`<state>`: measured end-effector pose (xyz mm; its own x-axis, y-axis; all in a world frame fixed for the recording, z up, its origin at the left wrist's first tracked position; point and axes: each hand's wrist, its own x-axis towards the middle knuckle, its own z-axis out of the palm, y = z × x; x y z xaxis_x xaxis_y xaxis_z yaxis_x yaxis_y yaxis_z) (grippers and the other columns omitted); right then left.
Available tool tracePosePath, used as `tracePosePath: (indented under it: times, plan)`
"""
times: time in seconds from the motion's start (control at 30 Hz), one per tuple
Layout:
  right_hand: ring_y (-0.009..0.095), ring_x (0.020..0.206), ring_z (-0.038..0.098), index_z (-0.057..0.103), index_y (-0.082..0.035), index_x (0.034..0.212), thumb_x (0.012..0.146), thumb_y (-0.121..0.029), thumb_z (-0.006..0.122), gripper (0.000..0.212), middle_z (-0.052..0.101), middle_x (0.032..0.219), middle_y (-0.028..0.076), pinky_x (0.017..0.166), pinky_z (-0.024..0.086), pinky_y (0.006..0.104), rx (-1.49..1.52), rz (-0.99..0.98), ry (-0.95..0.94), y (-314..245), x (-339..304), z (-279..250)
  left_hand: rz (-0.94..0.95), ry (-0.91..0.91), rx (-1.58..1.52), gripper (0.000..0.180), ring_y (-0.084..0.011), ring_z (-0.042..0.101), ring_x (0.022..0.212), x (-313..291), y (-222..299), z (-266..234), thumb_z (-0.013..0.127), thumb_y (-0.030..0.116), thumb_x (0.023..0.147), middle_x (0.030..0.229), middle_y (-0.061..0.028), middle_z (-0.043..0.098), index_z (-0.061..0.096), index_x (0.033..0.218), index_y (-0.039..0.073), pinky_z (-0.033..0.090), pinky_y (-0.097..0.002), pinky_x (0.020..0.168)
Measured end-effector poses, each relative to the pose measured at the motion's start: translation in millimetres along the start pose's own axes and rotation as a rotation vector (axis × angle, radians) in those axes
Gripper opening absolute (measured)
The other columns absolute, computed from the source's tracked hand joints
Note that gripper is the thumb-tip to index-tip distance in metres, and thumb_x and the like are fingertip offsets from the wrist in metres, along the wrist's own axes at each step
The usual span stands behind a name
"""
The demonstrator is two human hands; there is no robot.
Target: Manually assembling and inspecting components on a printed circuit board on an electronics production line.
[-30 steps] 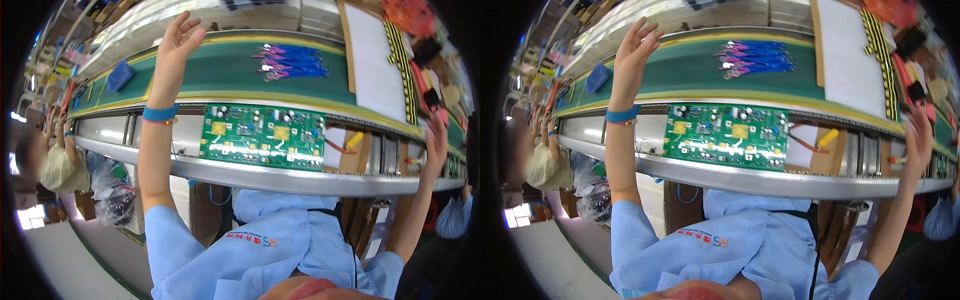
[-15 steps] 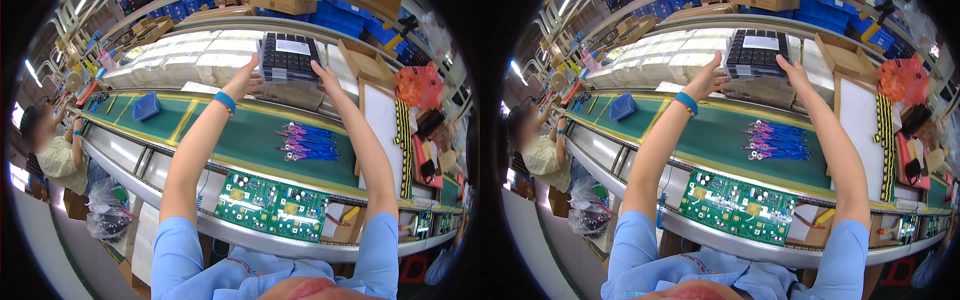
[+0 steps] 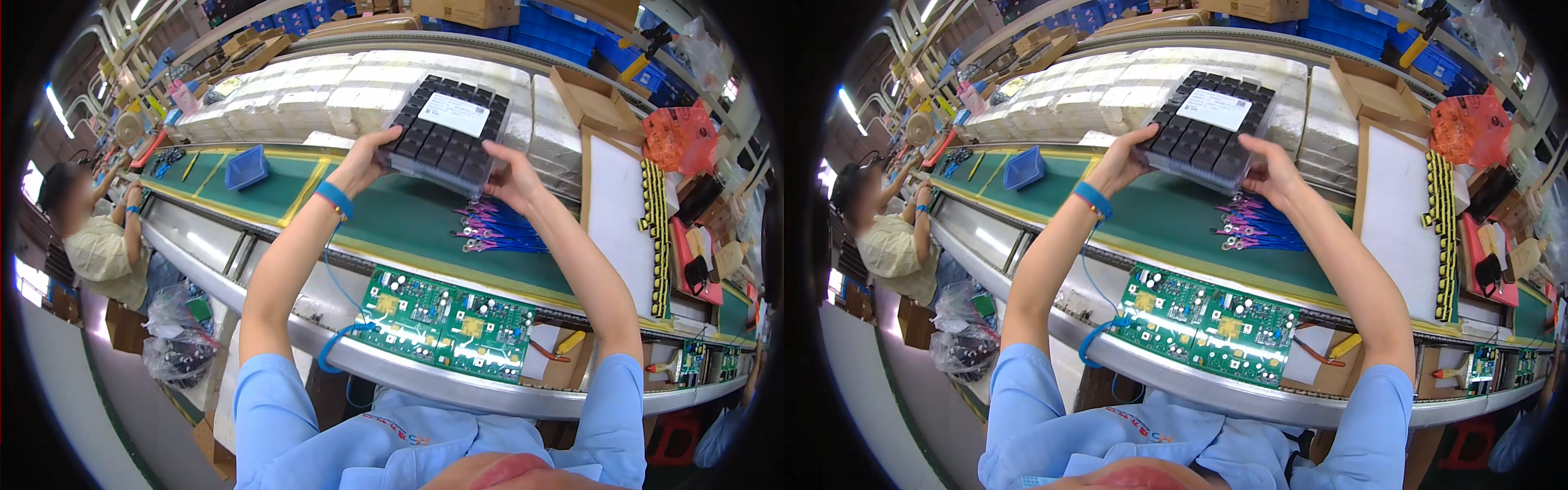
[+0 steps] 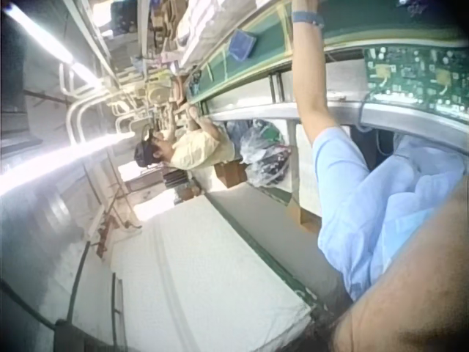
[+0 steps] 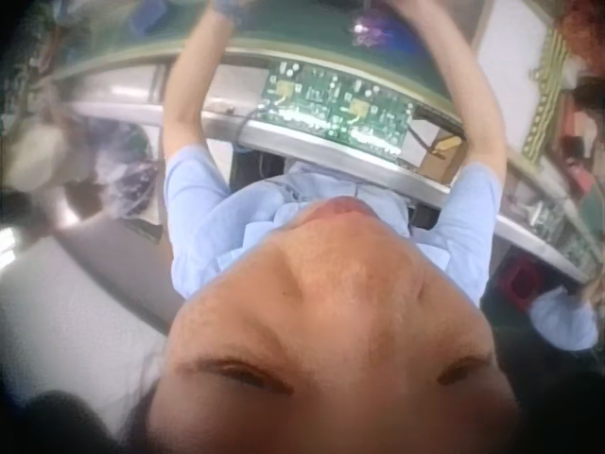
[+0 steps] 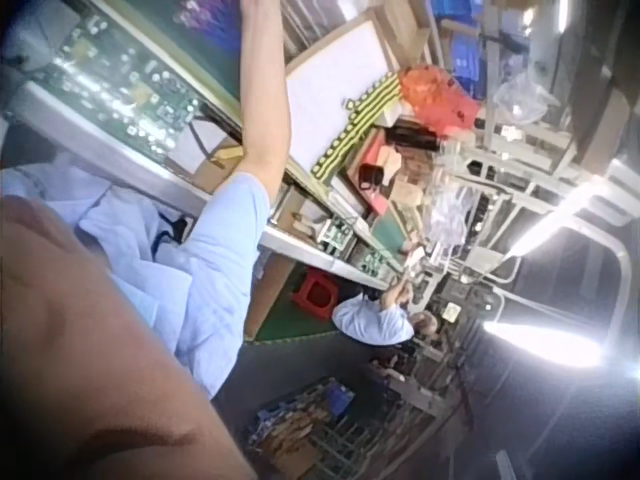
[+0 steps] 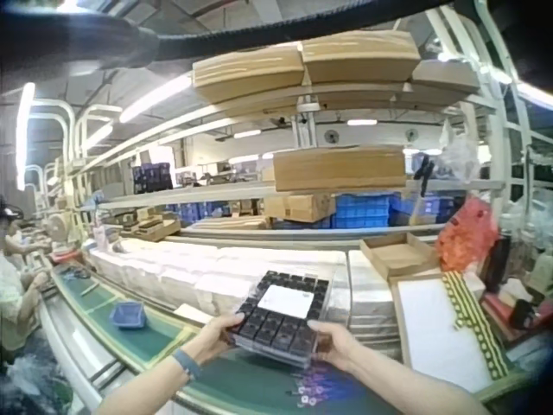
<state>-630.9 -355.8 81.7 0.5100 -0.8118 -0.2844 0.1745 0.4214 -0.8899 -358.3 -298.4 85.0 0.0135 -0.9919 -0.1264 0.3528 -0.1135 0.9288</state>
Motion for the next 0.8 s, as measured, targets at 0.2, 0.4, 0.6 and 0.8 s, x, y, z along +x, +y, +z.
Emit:
tracePosePath:
  times: [0.2,0.4,0.6,0.8]
  plan:
    - [0.010,0.075,0.057,0.065,-0.013,0.103,0.083,-0.034,0.069,0.029,0.066,0.088,-0.001,0.068,0.043,0.0253,-0.189,0.045,-0.093,41,-40,60,0.090,0.056,0.194,0.041,-0.0137,0.063,0.096,-79,3,-32,0.066,0.028,0.089,0.110,-0.0053,0.066,0.058,0.119,0.002,0.048,-0.0298,0.087]
    - [0.010,0.084,0.058,0.062,-0.010,0.116,0.084,-0.038,0.072,0.044,0.065,0.104,0.003,0.071,0.048,0.0233,-0.388,0.140,-0.266,36,-25,69,0.028,0.131,-0.031,0.038,-0.0179,0.065,0.097,-92,-19,-68,0.065,0.027,0.090,0.109,-0.0103,0.067,0.060,0.116,0.000,0.051,-0.0322,0.086]
    - [0.013,0.093,0.060,0.056,-0.008,0.126,0.086,-0.034,0.070,0.050,0.062,0.119,0.003,0.081,0.050,0.0269,-0.496,0.052,-0.213,40,-19,74,0.085,0.128,0.026,0.040,-0.0189,0.064,0.100,-83,-22,-84,0.062,0.029,0.092,0.112,-0.0110,0.067,0.061,0.118,-0.001,0.048,-0.0309,0.089]
    - [0.015,0.087,0.059,0.063,-0.007,0.116,0.085,-0.029,0.068,0.038,0.064,0.112,0.008,0.075,0.049,0.0296,-0.592,0.043,-0.139,28,-6,74,0.188,0.187,0.255,0.054,-0.0173,0.056,0.114,-82,-34,-77,0.063,0.035,0.092,0.122,-0.0144,0.062,0.055,0.128,-0.005,0.039,-0.0266,0.100]
